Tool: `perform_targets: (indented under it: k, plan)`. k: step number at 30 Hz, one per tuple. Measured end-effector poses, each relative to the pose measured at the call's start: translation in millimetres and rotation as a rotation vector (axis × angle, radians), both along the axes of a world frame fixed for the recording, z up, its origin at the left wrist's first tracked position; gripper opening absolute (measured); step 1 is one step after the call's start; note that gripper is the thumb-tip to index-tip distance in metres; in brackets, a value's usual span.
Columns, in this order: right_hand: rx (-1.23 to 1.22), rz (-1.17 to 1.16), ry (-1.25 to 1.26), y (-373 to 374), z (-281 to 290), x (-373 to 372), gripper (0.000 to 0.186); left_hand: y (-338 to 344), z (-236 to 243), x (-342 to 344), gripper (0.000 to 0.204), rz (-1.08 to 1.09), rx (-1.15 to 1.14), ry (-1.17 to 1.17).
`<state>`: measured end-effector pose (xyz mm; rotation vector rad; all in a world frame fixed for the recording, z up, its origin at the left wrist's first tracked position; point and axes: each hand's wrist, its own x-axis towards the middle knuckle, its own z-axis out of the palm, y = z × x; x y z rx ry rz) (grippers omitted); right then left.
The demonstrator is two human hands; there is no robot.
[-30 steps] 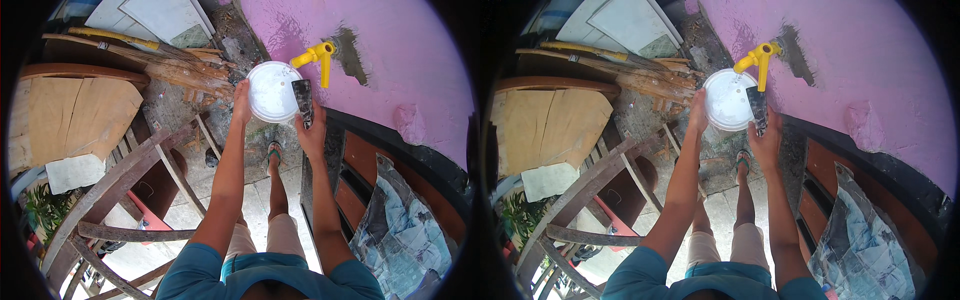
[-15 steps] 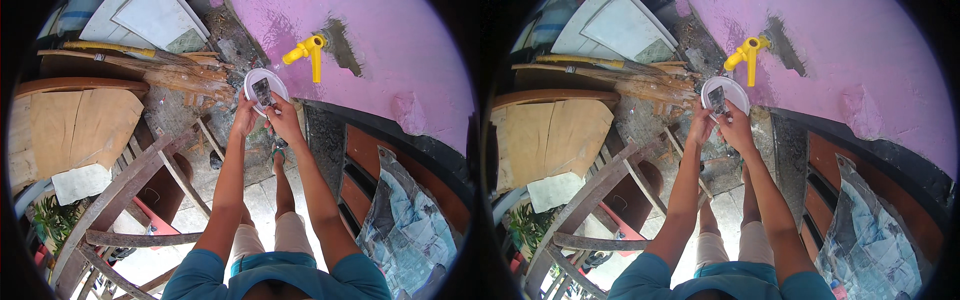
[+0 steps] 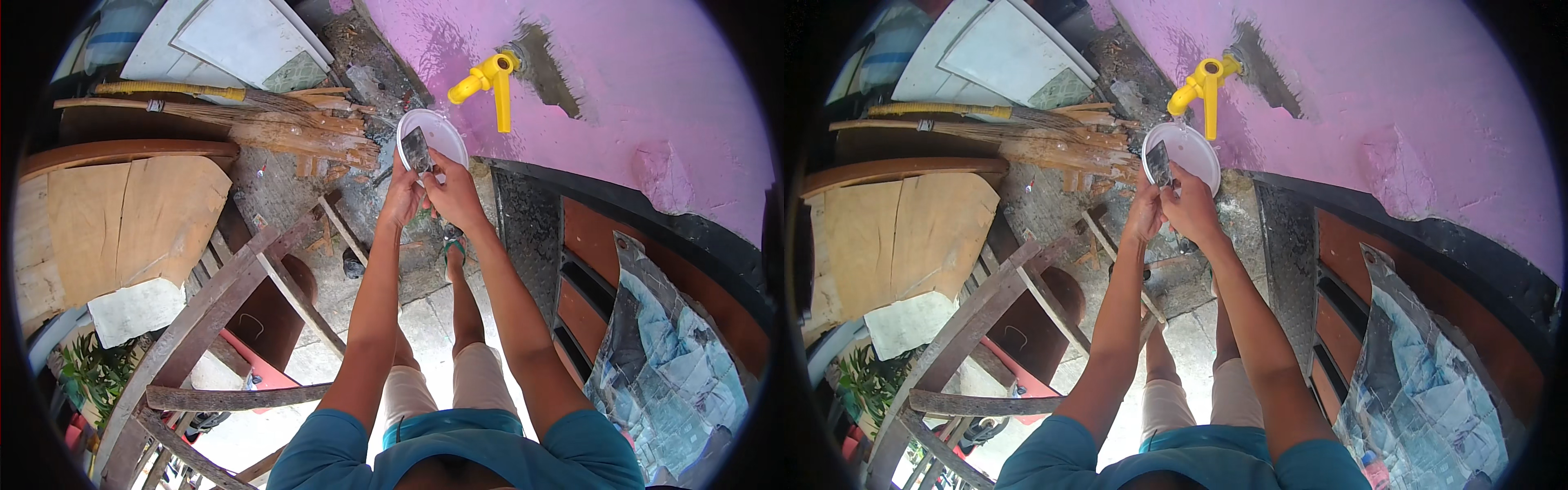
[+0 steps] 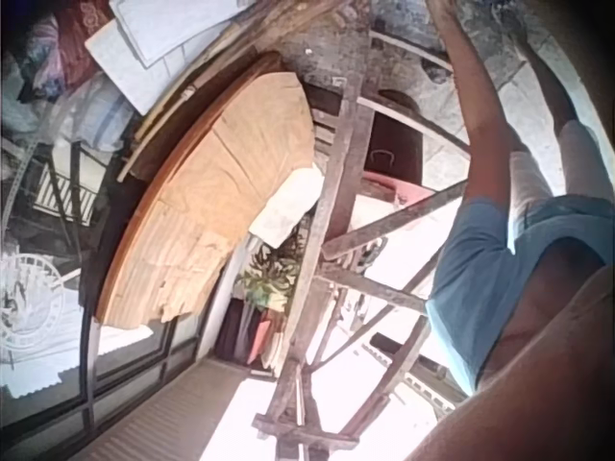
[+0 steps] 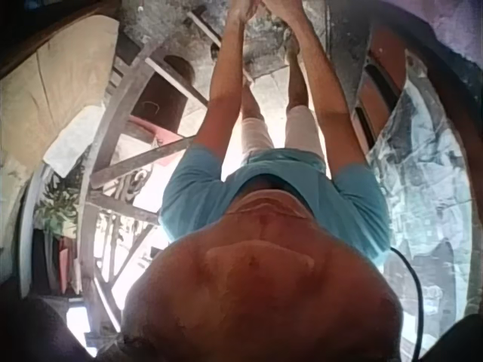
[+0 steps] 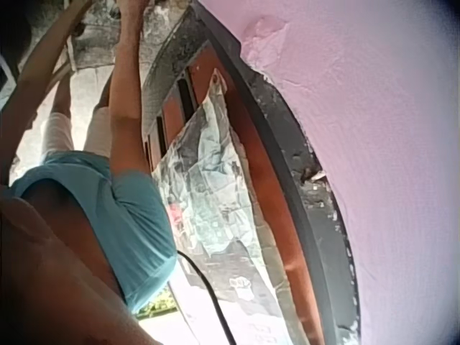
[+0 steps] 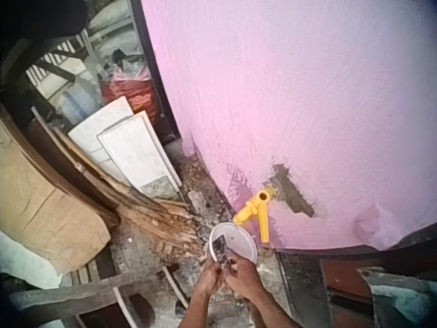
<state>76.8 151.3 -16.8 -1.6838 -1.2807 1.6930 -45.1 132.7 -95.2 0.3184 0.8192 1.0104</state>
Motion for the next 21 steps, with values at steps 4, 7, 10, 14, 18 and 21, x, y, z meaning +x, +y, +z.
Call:
perform_targets:
  k: [4,7,10,14,18,21]
  plan:
    - [0.065,-0.17,-0.003,14,-15,-8,0.043,-15,-8,28,0.074,0.073,0.188,0.446]
    - [-0.016,-0.243,0.075,30,-24,-8,0.035,-20,-21,32,0.075,0.134,0.307,0.657]
    - [-0.075,-0.299,0.245,28,-33,1,0.037,-19,-6,40,0.077,0.158,0.273,0.593]
    - [-0.157,0.162,0.255,27,3,3,0.051,-24,-17,-12,0.081,0.134,0.161,0.54]
    - [-0.15,0.055,0.329,28,14,24,0.055,-15,-8,-16,0.082,0.225,0.158,0.483]
    - [-0.115,-0.226,0.324,32,-4,26,0.052,-13,12,-8,0.083,0.281,0.001,0.205]
